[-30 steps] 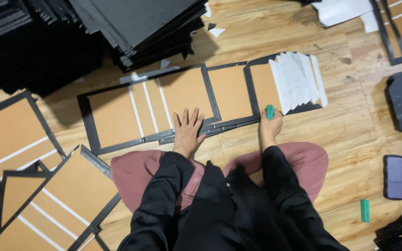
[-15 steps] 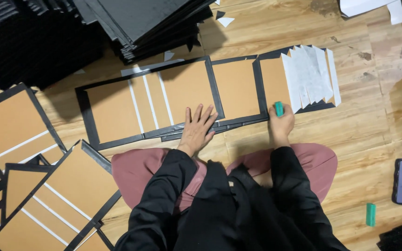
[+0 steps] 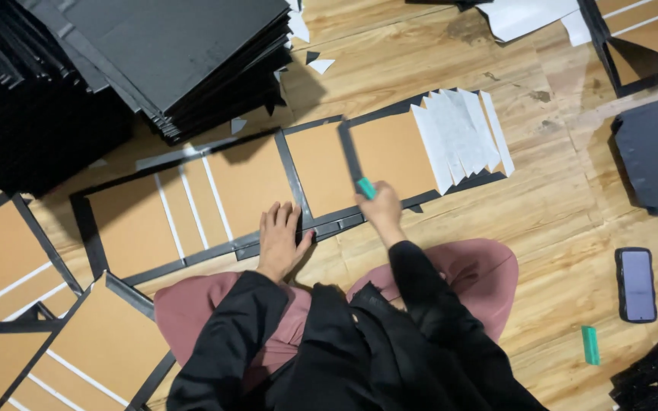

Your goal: The person sits on the floor and assembles paper products by folding black and brown sheets. They use a green tool to press down the edges and creases, then stack the finished items.

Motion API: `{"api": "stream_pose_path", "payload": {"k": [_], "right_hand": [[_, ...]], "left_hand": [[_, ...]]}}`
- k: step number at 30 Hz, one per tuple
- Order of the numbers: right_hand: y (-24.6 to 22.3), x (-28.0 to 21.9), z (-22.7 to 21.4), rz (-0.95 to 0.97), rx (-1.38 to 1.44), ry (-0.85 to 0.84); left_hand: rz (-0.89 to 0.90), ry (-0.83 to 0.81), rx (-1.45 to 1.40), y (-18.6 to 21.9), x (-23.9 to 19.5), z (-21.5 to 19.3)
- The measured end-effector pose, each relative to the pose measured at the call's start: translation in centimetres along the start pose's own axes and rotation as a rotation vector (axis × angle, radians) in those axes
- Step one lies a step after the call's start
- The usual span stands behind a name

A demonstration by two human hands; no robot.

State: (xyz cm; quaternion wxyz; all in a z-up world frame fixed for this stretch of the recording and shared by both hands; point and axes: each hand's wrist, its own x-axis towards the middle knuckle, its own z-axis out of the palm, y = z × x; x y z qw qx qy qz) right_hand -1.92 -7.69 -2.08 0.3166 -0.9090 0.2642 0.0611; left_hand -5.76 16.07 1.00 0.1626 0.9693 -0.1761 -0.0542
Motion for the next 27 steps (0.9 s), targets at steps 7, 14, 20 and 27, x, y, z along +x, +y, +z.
{"api": "stream_pose_path", "payload": {"k": [7, 14, 20, 27], "right_hand": [[-2.0, -0.7, 2.8, -0.208, 0.125, -0.226], [4.6, 1.6, -4.3, 0.191, 0.359, -0.068], [12.3, 1.0, -8.2, 0.362, 1.021, 0.263], [13.8, 3.3, -4.6, 0.491, 0.994, 0.245]], "left_hand": [[0.113, -0.093, 0.011, 1.3, -0.7, 0.2], [0.378, 0.054, 0.028, 4.3, 1.5, -1.3], [0.544, -0.020, 0.233, 11.0, 7.5, 2.3], [0.424, -0.111, 0.324, 8.8, 8.6, 3.5]]}}
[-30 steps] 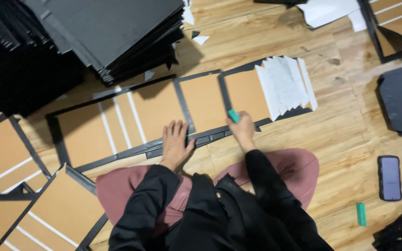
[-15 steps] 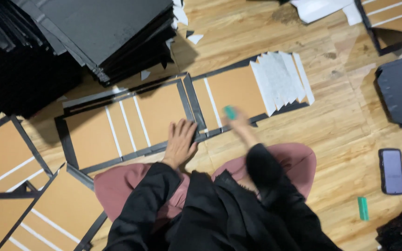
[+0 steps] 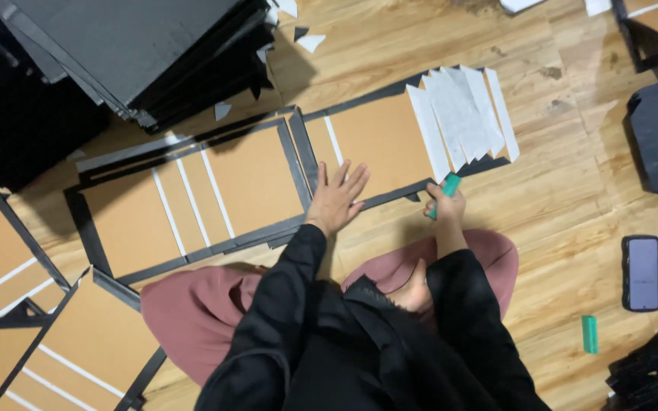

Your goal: The person sits on the floor and assembles paper products by folding black and brown sheets. They use a green tool to press down the edges and creases, then stack the finished items.

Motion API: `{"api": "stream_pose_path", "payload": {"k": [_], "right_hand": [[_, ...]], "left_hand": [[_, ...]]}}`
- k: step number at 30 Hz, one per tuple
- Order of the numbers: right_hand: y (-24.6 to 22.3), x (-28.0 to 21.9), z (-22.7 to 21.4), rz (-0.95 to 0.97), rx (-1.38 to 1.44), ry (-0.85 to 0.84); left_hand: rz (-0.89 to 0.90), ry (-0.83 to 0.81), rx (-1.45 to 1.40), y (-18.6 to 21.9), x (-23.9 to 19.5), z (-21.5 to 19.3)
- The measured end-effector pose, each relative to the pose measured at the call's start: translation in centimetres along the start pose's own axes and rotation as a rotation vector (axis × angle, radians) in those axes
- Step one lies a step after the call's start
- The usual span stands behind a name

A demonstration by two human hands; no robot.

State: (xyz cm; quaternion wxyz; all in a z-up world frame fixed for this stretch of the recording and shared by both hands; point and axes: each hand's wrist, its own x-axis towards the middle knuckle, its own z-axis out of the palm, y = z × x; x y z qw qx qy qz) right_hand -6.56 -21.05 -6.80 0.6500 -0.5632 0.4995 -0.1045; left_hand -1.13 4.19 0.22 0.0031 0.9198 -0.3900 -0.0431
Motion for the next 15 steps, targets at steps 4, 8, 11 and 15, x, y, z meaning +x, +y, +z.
{"api": "stream_pose_path", "payload": {"k": [4, 8, 11, 15], "right_hand": [[-1.5, -2.8, 1.2, -0.070, -0.068, -0.081], [-2.5, -5.5, 1.9, -0.151, -0.091, -0.163], [-2.7, -6.5, 2.4, -0.239, -0.084, -0.174], [-0.5, -4.4, 2.8, -0.205, -0.131, -0.278]], "left_hand": [[-0.021, 0.015, 0.022, -1.4, -2.0, -0.6], [-0.064, 0.094, -0.015, -2.4, -4.2, -0.4], [-0.091, 0.141, -0.054, -3.0, -5.6, 0.7], [-0.146, 0.219, -0.095, -2.7, -4.6, 0.9]]}}
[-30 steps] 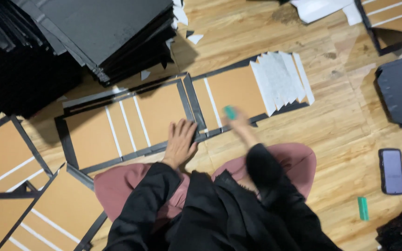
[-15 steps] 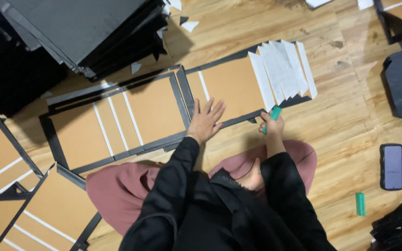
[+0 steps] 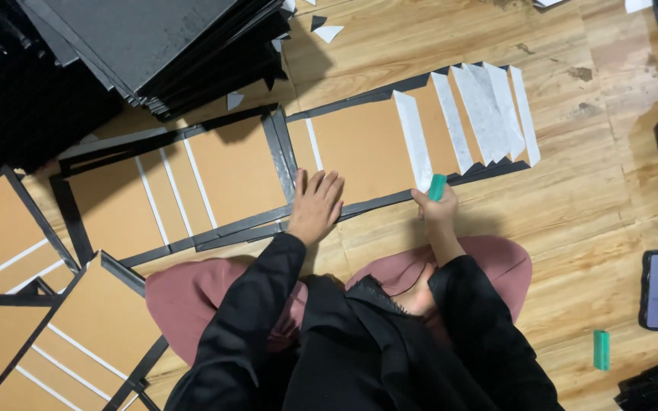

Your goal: The person sits on the floor and assembles paper products by folding black and brown sheets. They use a green tool to press down the edges and creases, then stack the finished items.

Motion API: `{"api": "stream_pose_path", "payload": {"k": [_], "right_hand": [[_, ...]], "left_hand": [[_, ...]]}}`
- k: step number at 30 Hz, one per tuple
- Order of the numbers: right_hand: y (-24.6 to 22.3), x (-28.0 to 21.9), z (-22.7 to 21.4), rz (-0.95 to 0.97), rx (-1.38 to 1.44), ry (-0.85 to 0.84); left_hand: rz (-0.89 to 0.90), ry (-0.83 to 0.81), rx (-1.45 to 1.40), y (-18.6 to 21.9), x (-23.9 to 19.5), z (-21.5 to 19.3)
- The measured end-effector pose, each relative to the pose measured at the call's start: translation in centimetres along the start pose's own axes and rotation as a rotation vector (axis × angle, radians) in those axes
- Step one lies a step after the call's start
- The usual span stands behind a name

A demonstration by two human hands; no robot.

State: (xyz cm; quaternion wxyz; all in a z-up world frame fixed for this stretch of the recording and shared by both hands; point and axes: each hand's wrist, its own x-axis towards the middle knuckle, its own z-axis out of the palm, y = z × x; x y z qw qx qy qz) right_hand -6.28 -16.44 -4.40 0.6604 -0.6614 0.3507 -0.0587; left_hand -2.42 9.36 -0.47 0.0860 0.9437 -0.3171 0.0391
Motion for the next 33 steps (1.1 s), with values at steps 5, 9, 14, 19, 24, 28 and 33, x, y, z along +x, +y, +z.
{"api": "stream_pose_path", "payload": {"k": [5, 9, 14, 19, 24, 28, 33], "right_hand": [[0.3, 1.7, 0.5, -0.301, -0.178, 0.054], [-1.5, 1.6, 2.2, -0.366, -0.269, -0.009], [0.4, 3.4, 2.2, -0.392, -0.892, -0.081], [-2.6, 1.5, 1.3, -0.353, -0.588, -0.161], [-2.3, 3.6, 0.7, 0.133, -0.062, -0.082], [-1.4, 3.5, 0.4, -0.350, -0.326, -0.025], [-4.4, 4.6, 3.3, -0.879, -0.738, -0.011]], "left_hand": [[0.114, 0.134, -0.297, 2.0, 6.3, -1.7], [0.340, 0.198, 0.100, 4.8, 12.3, -2.6], [0.404, 0.064, 0.210, 5.1, 16.1, 5.4], [0.370, -0.014, 0.218, 3.8, 12.4, 2.3], [0.296, -0.152, 0.162, 2.7, 9.2, 1.2], [0.292, -0.118, 0.070, 1.5, 8.1, 2.7], [0.287, -0.002, 0.022, 1.2, 8.0, 4.3]]}}
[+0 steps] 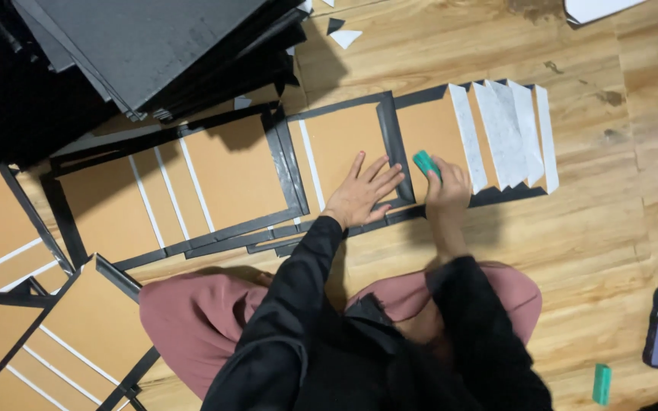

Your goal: The person sits on the floor and assembles paper products by folding black and brown sheets. They use a green tool to press down the edges and creases, then stack the finished items.

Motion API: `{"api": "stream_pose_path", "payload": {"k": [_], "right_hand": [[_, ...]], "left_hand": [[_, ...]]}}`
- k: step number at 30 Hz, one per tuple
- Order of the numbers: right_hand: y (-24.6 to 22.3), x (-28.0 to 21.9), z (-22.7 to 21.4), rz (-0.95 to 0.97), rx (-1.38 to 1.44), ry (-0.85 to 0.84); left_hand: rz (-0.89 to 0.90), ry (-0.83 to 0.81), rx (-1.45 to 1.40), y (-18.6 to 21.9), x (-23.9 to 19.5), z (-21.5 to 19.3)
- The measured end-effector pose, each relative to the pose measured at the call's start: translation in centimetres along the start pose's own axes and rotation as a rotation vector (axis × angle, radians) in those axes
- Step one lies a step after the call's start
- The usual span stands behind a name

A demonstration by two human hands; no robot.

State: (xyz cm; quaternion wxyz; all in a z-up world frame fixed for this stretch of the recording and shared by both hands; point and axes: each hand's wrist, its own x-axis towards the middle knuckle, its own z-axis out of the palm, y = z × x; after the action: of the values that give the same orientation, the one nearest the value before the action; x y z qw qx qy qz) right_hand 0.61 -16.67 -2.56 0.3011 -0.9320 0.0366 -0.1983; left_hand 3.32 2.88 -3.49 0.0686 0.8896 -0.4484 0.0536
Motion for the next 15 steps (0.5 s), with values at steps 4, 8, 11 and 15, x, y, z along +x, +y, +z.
{"api": "stream_pose_path", "payload": {"k": [4, 8, 11, 15], "right_hand": [[-0.3, 4.8, 4.5, -0.219, -0.189, -0.057], [-0.1, 10.6, 9.0, -0.228, -0.405, -0.140], [-1.0, 13.3, 8.9, -0.233, -0.278, -0.226], [0.0, 8.4, 5.7, -0.328, -0.258, -0.255]], "left_hand": [[-0.025, 0.085, -0.067, -0.3, 0.1, 0.9], [-0.042, 0.178, -0.130, -0.1, 0.1, 2.0], [-0.042, 0.183, -0.145, 0.0, -0.1, 2.6], [-0.053, 0.191, -0.168, -0.2, 0.0, 3.1]]}}
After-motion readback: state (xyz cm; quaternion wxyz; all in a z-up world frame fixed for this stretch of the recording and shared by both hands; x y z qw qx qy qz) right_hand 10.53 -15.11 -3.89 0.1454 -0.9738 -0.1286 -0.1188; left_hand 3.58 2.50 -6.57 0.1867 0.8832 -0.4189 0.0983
